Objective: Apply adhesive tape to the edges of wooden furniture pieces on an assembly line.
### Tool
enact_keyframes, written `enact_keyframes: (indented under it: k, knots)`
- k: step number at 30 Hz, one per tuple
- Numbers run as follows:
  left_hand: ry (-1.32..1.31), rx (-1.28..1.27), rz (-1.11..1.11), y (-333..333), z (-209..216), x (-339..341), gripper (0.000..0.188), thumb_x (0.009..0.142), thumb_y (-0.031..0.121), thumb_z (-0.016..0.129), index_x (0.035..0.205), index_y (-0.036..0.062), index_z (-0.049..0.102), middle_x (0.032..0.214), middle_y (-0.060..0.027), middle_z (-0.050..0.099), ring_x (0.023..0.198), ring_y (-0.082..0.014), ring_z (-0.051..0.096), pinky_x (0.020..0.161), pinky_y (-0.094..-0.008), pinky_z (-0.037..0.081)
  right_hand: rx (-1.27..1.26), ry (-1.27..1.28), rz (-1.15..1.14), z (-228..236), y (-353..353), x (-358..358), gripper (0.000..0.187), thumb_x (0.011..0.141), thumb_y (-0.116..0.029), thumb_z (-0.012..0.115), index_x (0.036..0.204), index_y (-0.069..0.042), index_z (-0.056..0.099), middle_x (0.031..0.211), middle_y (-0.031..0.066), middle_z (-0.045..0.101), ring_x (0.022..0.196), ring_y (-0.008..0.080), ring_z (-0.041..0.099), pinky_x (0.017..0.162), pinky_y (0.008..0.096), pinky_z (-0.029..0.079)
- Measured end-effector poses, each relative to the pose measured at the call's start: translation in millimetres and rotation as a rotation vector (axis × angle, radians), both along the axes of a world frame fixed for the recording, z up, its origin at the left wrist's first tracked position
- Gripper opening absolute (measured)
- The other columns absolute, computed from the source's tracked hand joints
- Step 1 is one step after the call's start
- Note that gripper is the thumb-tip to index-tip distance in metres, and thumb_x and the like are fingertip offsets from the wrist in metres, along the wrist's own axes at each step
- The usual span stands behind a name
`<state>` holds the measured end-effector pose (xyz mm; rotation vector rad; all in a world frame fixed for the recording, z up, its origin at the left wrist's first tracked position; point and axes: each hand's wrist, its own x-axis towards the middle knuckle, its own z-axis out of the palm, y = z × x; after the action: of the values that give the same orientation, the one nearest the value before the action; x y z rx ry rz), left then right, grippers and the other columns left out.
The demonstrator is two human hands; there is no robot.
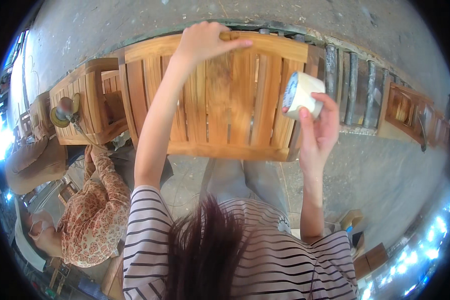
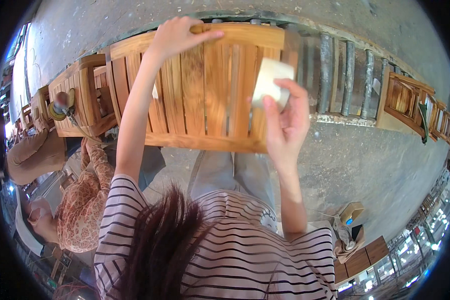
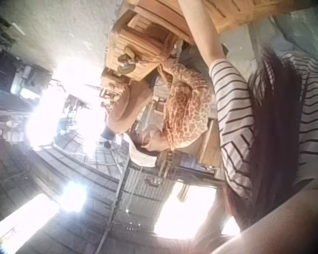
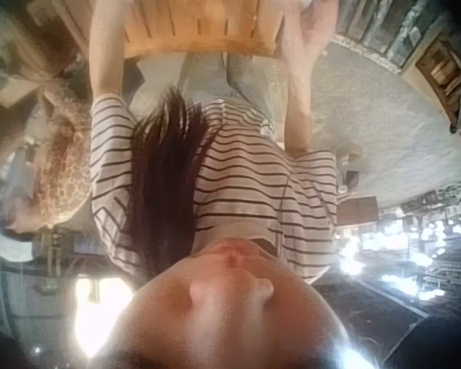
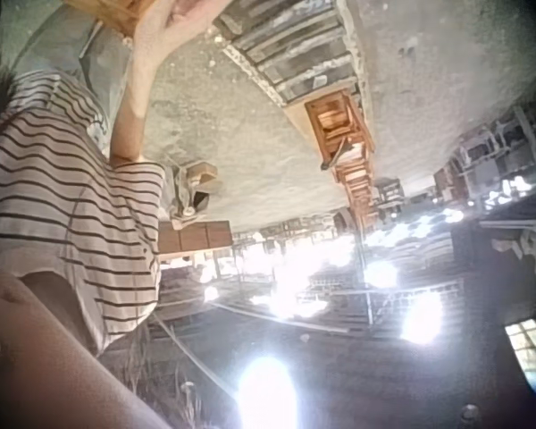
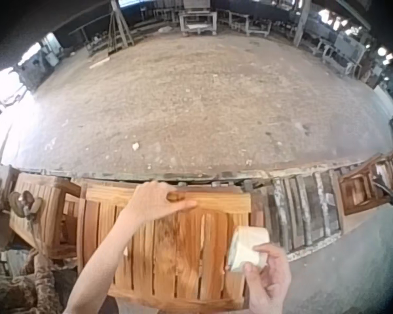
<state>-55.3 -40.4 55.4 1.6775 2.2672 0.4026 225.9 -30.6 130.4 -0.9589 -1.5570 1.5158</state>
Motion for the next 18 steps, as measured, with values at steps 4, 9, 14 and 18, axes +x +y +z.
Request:
enact_keyframes:
  k: [4, 9, 14, 18]
  knots:
    - [0.000, -0.267, 0.040, 29.0, -5.0, -11.7, 0.080, 0.076, 0.080, 0.055, 0.102, 0.0064, 0.075, 0.081, -0.0157, 0.072, 0.083, -0.0323, 0.070, 0.079, -0.0403, 0.055, -0.195, 0.070, 0.103, 2.5, -5.0, 5.3, 0.040, 0.093, 0.005, 0.054, 0.131, -0.002, 0.043, 0.119, 0.0155, 0.058, 0.103, 0.0226, 0.064, 0.085, 0.0327, 0.055]
    - [-0.559, 0.295, -0.114, -5.5, 37.9, 52.4, 0.054, 0.085, 0.045, 0.069, 0.124, 0.0081, 0.065, 0.123, -0.0139, 0.065, 0.117, -0.0292, 0.060, 0.102, -0.0402, 0.045, -0.252, 0.017, 0.147, 9.7, -8.9, 10.8, 0.059, 0.093, 0.004, 0.056, 0.144, -0.003, 0.028, 0.130, 0.0176, 0.055, 0.114, 0.0228, 0.059, 0.092, 0.0328, 0.052]
    - [-0.827, 0.339, -0.075, -81.0, 70.7, 145.2, 0.039, 0.076, 0.020, 0.079, 0.114, 0.0148, 0.072, 0.115, -0.0067, 0.069, 0.111, -0.0237, 0.063, 0.100, -0.0386, 0.047, -0.298, -0.061, 0.252, 18.0, -31.6, 30.1, 0.058, 0.092, 0.006, 0.055, 0.144, -0.002, 0.030, 0.131, 0.0160, 0.054, 0.121, 0.0201, 0.054, 0.096, 0.0317, 0.048]
    - [-0.645, 0.451, 0.039, -136.0, 69.0, 174.1, 0.034, 0.068, 0.010, 0.081, 0.102, 0.0156, 0.077, 0.101, -0.0014, 0.070, 0.103, -0.0210, 0.064, 0.091, -0.0367, 0.048, -0.346, -0.138, 0.375, 14.5, -69.3, 49.6, 0.051, 0.090, 0.008, 0.056, 0.138, -0.001, 0.041, 0.133, 0.0116, 0.051, 0.118, 0.0168, 0.055, 0.095, 0.0296, 0.048]
